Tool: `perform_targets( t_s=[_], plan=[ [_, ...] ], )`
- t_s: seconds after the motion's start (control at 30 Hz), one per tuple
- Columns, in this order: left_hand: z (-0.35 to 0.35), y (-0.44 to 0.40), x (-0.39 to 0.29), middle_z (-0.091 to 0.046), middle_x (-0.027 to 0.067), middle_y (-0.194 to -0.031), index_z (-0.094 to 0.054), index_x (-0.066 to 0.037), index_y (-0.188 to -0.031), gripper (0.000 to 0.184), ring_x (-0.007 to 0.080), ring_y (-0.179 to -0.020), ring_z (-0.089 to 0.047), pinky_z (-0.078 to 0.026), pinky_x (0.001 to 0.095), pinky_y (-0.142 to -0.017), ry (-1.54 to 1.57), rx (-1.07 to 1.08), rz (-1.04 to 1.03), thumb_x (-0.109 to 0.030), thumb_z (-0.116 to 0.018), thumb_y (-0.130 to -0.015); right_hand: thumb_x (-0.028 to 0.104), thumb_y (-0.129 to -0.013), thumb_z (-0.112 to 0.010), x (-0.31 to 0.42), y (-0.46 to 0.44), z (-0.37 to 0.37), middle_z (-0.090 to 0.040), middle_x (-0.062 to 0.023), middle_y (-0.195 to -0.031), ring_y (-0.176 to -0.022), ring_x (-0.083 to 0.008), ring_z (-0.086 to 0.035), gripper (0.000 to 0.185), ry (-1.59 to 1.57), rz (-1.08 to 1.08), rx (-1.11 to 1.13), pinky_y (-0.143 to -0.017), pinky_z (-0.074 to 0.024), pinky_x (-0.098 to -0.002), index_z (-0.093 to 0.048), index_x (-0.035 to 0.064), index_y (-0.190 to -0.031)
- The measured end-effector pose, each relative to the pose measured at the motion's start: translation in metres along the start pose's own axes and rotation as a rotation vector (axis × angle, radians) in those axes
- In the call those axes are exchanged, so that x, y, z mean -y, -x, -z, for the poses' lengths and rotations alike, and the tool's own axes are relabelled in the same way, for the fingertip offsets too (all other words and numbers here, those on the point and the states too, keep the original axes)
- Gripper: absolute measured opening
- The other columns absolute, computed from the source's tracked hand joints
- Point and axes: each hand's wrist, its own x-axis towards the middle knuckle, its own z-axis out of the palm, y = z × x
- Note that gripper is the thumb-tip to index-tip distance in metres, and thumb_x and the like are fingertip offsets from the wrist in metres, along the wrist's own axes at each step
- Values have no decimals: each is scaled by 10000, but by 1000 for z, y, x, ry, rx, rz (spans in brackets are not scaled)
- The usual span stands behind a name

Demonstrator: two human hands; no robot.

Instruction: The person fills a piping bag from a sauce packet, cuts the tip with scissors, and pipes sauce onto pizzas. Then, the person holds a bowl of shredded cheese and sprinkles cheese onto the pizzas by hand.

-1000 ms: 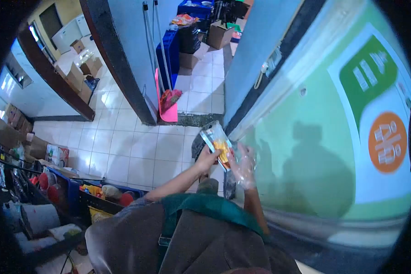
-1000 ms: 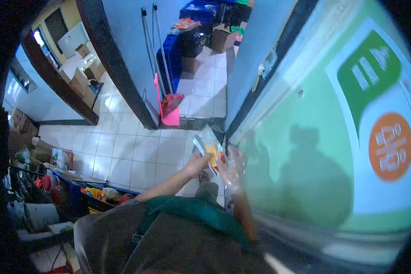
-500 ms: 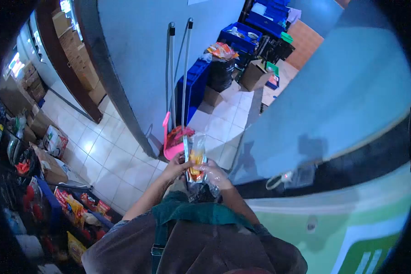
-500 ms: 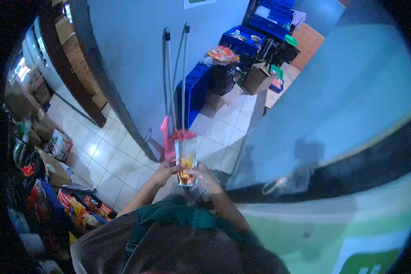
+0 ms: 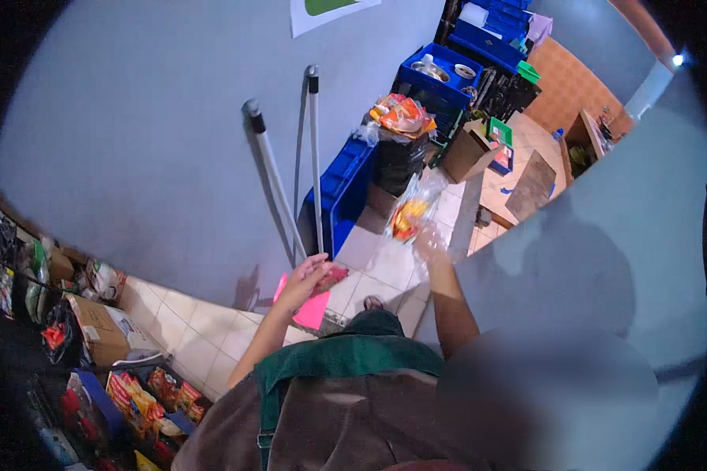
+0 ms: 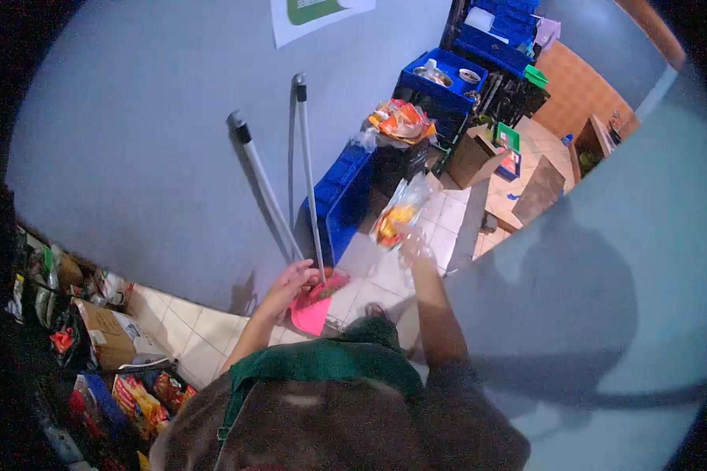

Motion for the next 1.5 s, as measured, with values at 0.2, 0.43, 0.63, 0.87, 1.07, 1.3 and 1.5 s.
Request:
perform_targets(
  t_s=[0.2,0.43,0.63,0.87,1.07,1.3,1.5],
  plan=[
    [37,-48,39,-602,46,-1051,-505,-70,-1182,398,138,-922,-567,-445,275,-774,88,-641,-34,-311,-577,-873,185,-812,-624,69,-315,39,-600,-100,-1000,-881,-232,-605,377,-792,31,183,-751,-503,-369,-508,31,-1137],
    [62,24,202,-608,79,-1003,-461,-66,-1198,496,201,-833,-603,-462,338,-648,187,-1117,404,-350,-618,-822,410,-858,-422,47,-453,22,-632,-162,-905,-824,-332,-595,423,589,292,-59,-734,-467,-424,-587,57,-1020],
    [-24,156,305,-622,236,-991,-509,103,-1130,668,294,-865,-633,-500,362,-702,-322,-1398,962,-402,-684,-730,317,-887,-400,-105,-299,-106,-633,-151,-805,-746,-338,-600,346,872,100,959,-680,-482,-416,-603,50,-971],
    [-134,220,298,-585,267,-1076,-555,56,-1116,712,320,-1030,-576,-467,371,-853,229,-1954,875,-422,-723,-617,313,-883,-446,-166,-148,-171,-630,-133,-847,-757,-304,-601,332,1230,42,1657,-677,-483,-394,-585,41,-1014],
    [-178,295,478,-561,245,-1147,-528,67,-1153,757,371,-1067,-544,-450,387,-887,607,-2027,836,-435,-737,-625,310,-880,-487,-197,-23,-323,-628,-117,-883,-767,-274,-602,334,1323,91,1663,-674,-484,-375,-569,34,-1050],
    [-246,417,524,-533,276,-1170,-522,98,-1147,766,369,-1083,-536,-451,393,-887,1094,-1836,827,-440,-740,-646,306,-876,-534,-257,177,-446,-625,-99,-925,-777,-240,-603,355,1283,49,1688,-671,-485,-353,-551,26,-1093],
    [-226,530,537,-534,231,-1199,-510,49,-1194,760,337,-1106,-529,-443,367,-913,1046,-2137,838,-408,-754,-637,303,-873,-574,-340,293,-541,-623,-84,-961,-787,-210,-604,385,1303,-128,2008,-669,-486,-335,-536,19,-1130]
  ],
)
